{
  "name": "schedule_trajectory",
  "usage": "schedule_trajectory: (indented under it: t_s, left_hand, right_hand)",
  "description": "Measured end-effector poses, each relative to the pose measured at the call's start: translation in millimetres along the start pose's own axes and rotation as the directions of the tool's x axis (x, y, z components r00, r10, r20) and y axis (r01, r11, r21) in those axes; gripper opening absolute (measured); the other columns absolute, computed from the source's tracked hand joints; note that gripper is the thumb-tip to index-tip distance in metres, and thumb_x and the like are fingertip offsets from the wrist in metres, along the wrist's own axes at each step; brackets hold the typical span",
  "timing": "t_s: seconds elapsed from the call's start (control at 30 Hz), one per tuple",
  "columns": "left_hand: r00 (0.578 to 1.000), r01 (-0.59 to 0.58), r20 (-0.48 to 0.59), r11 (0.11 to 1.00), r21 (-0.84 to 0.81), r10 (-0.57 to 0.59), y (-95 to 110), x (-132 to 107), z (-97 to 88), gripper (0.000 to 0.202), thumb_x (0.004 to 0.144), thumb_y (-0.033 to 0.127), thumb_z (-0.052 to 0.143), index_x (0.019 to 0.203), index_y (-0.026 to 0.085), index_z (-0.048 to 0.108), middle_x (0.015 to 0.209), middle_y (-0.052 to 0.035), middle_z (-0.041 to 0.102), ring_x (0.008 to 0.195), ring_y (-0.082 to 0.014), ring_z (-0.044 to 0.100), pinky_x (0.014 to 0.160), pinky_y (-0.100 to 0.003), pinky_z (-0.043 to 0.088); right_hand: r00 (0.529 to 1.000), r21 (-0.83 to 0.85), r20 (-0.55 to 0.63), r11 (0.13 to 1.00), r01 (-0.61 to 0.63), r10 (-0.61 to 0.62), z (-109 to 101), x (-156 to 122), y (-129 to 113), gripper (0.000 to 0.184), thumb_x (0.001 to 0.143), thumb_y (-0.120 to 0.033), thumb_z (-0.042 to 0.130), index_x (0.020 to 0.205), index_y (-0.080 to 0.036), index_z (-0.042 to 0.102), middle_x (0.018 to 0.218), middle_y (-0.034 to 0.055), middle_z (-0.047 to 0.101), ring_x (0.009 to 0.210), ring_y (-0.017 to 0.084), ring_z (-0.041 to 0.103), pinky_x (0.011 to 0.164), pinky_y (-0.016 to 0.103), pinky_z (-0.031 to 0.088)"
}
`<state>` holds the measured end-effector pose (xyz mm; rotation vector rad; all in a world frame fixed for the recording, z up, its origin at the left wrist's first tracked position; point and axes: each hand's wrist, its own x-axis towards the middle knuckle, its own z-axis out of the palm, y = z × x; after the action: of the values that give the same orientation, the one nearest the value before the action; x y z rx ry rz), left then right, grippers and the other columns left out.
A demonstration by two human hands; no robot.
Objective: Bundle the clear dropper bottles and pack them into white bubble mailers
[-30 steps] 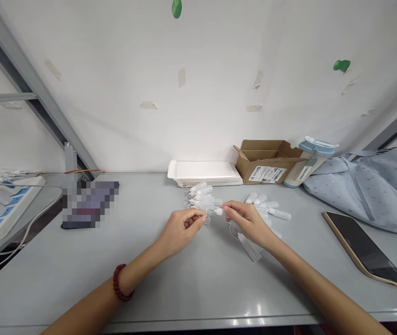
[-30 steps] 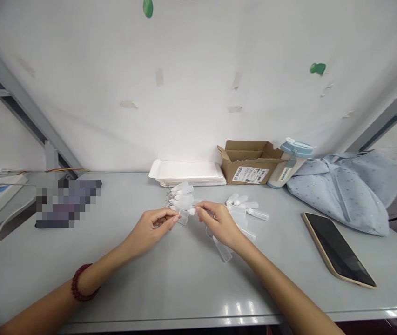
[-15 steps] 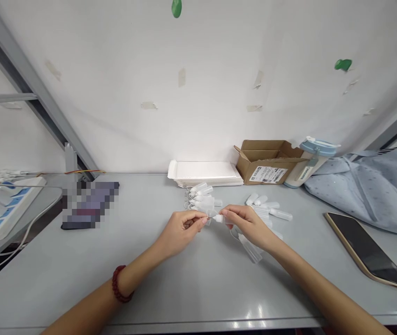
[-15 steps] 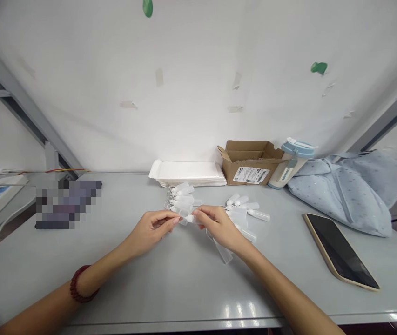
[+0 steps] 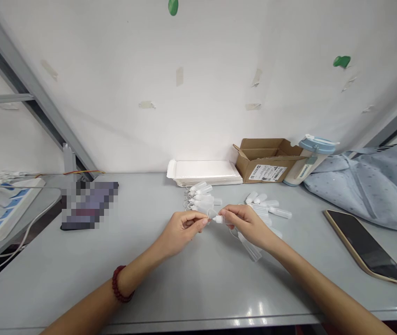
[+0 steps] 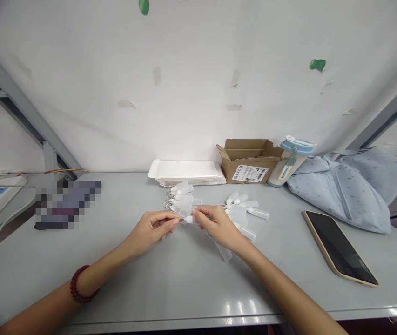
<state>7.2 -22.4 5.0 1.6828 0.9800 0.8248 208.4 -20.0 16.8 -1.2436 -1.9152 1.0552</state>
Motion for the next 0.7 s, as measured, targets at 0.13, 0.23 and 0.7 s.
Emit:
schedule_trajectory:
  t_s: [0.13, 0.23, 0.7]
  left_hand:
    - [1.0, -0.003, -0.005, 1.0, 0.003, 0.003, -2, -1, 2.7, 0.023, 0.084, 0.032, 0.05, 0.082, 0.016, 0.066, 0.064, 0.0014, 0.05, 0.054, -0.0086, 0.037, 0.051, -0.021, 0.032]
    - [1.0, -0.008, -0.015, 1.0, 0.006, 0.008, -2, -2, 4.8, 0.022, 0.083, 0.031, 0.051, 0.08, 0.016, 0.066, 0.066, 0.0007, 0.052, 0.054, -0.0086, 0.038, 0.051, -0.021, 0.033]
    - [1.0, -0.006, 0.014, 0.999, 0.036, 0.006, -1, -6, 10.1, 0.023, 0.083, 0.029, 0.049, 0.072, 0.015, 0.062, 0.062, 0.0009, 0.048, 0.056, -0.0096, 0.04, 0.052, -0.021, 0.033]
  right_hand:
    - [0.999, -0.029, -0.012, 0.999, 0.036, -0.037, 4, -1, 1, 0.035, 0.089, -0.037, 0.04, 0.061, -0.017, 0.048, 0.055, -0.0037, 0.041, 0.054, 0.01, 0.039, 0.052, 0.023, 0.03]
    - [0.999, -0.054, -0.024, 0.998, 0.044, -0.045, 7, -1, 1, 0.036, 0.089, -0.036, 0.04, 0.059, -0.017, 0.045, 0.054, -0.004, 0.04, 0.053, 0.009, 0.037, 0.051, 0.023, 0.029]
    - [0.994, -0.168, -0.047, 0.982, 0.085, -0.094, 14, -4, 2, 0.033, 0.087, -0.03, 0.038, 0.057, -0.018, 0.039, 0.053, -0.0046, 0.033, 0.051, 0.008, 0.032, 0.05, 0.023, 0.025]
